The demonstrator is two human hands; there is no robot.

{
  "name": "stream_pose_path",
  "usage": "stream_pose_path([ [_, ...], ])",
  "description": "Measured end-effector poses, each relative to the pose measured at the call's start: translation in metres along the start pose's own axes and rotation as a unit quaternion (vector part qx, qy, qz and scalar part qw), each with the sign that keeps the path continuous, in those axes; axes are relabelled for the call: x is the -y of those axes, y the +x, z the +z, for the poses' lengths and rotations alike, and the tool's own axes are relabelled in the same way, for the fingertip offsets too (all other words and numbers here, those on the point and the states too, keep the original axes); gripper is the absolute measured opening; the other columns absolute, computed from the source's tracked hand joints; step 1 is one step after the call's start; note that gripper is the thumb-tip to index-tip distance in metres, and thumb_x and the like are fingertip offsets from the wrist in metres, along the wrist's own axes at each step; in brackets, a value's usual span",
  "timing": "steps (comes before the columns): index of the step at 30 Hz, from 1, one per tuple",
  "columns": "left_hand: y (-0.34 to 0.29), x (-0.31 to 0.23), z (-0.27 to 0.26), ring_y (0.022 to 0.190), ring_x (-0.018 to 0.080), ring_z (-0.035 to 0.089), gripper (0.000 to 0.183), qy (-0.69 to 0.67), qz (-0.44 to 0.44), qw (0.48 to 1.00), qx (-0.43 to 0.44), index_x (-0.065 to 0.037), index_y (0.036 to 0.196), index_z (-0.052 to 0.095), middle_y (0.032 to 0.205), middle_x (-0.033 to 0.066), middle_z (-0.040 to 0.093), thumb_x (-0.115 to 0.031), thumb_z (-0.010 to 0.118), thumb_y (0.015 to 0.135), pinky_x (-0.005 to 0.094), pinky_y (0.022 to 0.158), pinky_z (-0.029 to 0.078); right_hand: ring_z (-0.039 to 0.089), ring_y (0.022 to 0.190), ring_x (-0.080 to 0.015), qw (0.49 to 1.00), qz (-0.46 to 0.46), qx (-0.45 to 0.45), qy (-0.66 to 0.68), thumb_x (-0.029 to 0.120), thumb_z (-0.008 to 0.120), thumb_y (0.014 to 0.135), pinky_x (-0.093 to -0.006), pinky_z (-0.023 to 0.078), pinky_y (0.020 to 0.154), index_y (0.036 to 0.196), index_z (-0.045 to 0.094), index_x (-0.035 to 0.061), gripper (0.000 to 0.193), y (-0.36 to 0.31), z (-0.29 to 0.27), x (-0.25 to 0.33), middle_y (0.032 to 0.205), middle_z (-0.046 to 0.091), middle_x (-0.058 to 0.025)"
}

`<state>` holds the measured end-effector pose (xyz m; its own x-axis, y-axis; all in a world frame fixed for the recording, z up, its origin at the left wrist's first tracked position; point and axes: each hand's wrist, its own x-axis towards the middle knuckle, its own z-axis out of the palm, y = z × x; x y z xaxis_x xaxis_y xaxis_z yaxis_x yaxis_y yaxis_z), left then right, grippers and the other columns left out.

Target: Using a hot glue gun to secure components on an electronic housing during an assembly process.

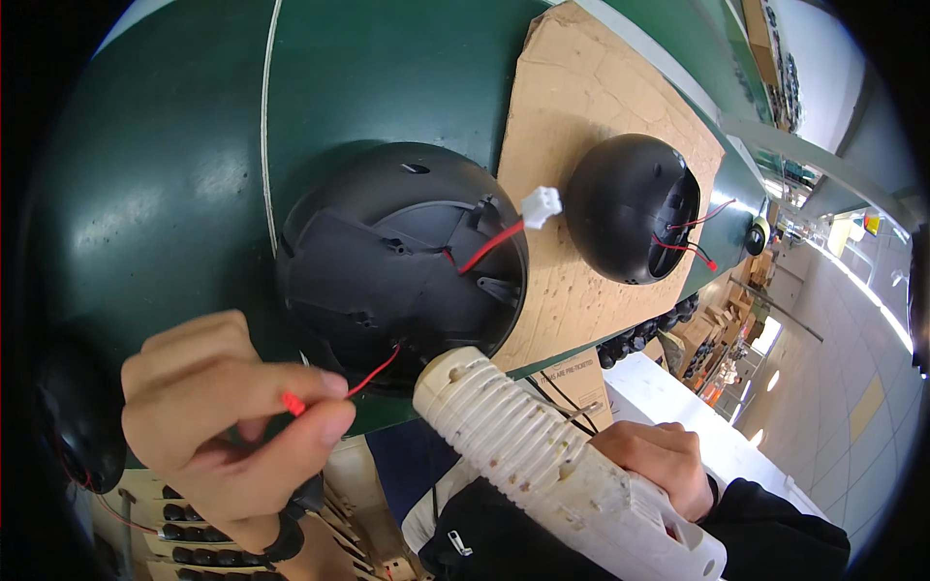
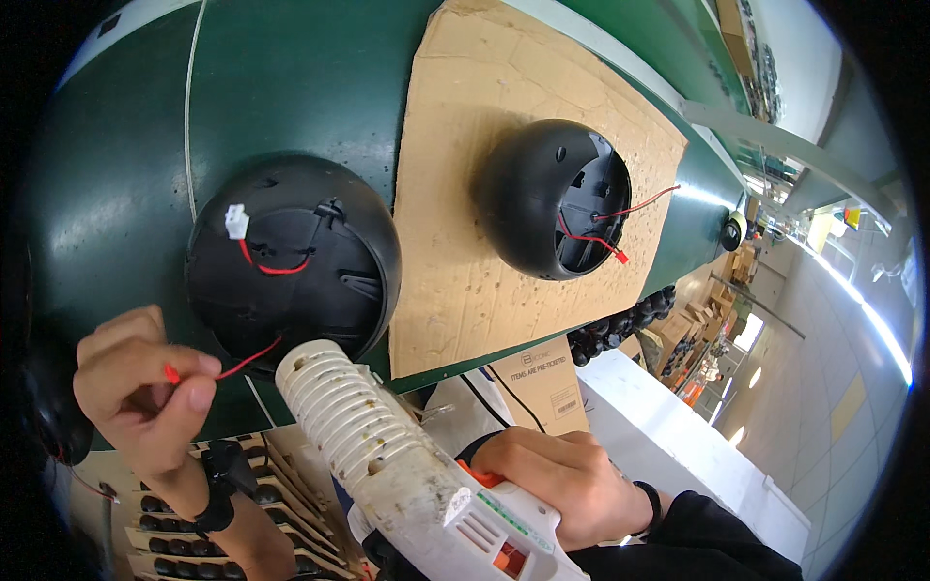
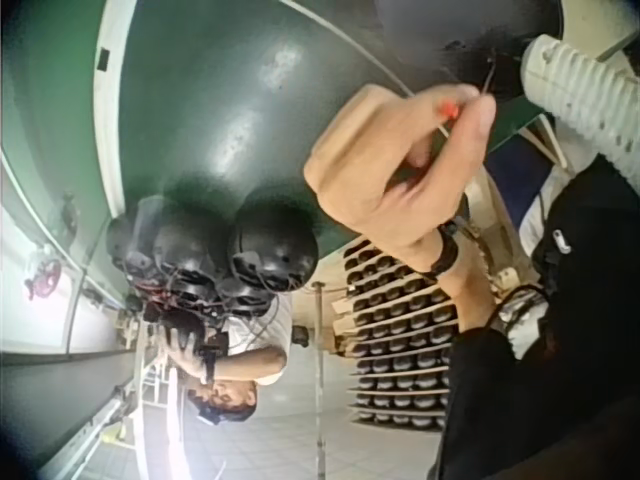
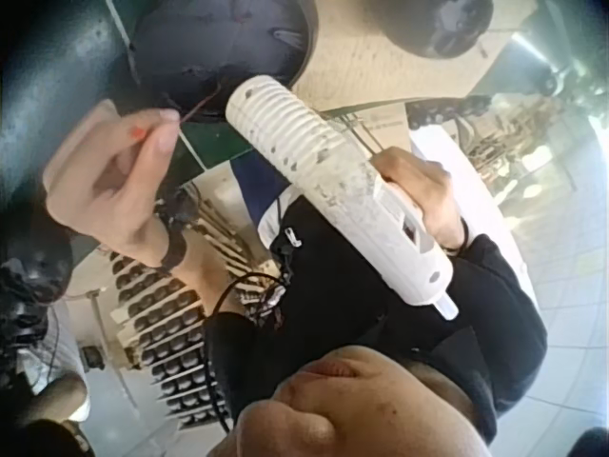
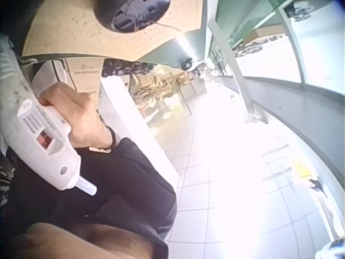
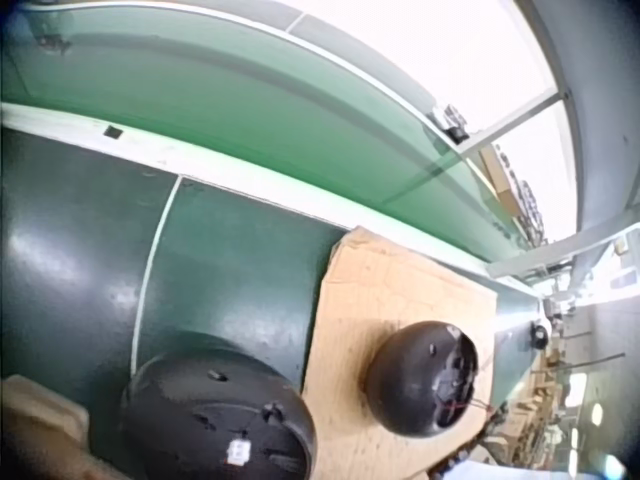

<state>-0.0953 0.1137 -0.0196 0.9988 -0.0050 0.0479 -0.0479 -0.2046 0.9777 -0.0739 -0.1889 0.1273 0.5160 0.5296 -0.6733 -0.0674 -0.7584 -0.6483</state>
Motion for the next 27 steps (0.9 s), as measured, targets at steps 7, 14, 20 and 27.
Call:
stream_pose_path([
  [7,-0.008,0.007,0.001,0.042,0.0082,0.038,0.021,-0.039,0.032,0.998,0.027,-0.006,0.076,0.078,0.052,-0.0027,0.048,-0.014,0.082,0.057,0.0238,0.043,0.024,0.073,0.081,-0.0282,1.000,0.010,0.027,-0.008,0.014,0.078,0.083,-0.0339,0.058,0.067,0.104,0.065,-0.0019,0.029,0.002,-0.004,0.001,0.099,0.071,-0.0141],
  [14,0.021,-0.017,-0.001,0.067,0.0117,0.047,0.020,0.107,-0.067,0.992,-0.015,0.003,0.097,0.072,0.079,0.0057,0.059,-0.015,0.066,0.089,0.0269,0.060,0.034,0.075,0.094,-0.0310,0.997,-0.042,-0.056,-0.038,0.012,0.076,0.084,-0.0346,0.061,0.077,0.111,0.066,-0.0032,0.032,-0.002,0.005,-0.005,0.115,0.070,-0.0194],
  [20,0.067,-0.031,-0.005,0.069,0.0132,0.053,0.030,0.080,0.023,0.989,0.123,0.000,0.104,0.075,0.080,0.0066,0.062,-0.009,0.071,0.076,0.0254,0.060,0.037,0.075,0.095,-0.0307,0.992,-0.074,-0.096,-0.040,0.015,0.076,0.085,-0.0335,0.060,0.074,0.110,0.067,-0.0023,0.032,-0.002,0.005,-0.018,0.121,0.069,-0.0205],
  [27,0.096,-0.021,0.023,0.064,0.0098,0.058,0.022,-0.003,0.065,0.981,0.182,-0.001,0.096,0.073,0.078,0.0064,0.067,0.001,0.078,0.075,0.0213,0.056,0.041,0.074,0.086,-0.0270,0.977,-0.126,-0.124,-0.119,0.014,0.076,0.083,-0.0308,0.059,0.070,0.109,0.066,-0.0024,0.032,0.010,0.005,-0.026,0.116,0.068,-0.0175],
])
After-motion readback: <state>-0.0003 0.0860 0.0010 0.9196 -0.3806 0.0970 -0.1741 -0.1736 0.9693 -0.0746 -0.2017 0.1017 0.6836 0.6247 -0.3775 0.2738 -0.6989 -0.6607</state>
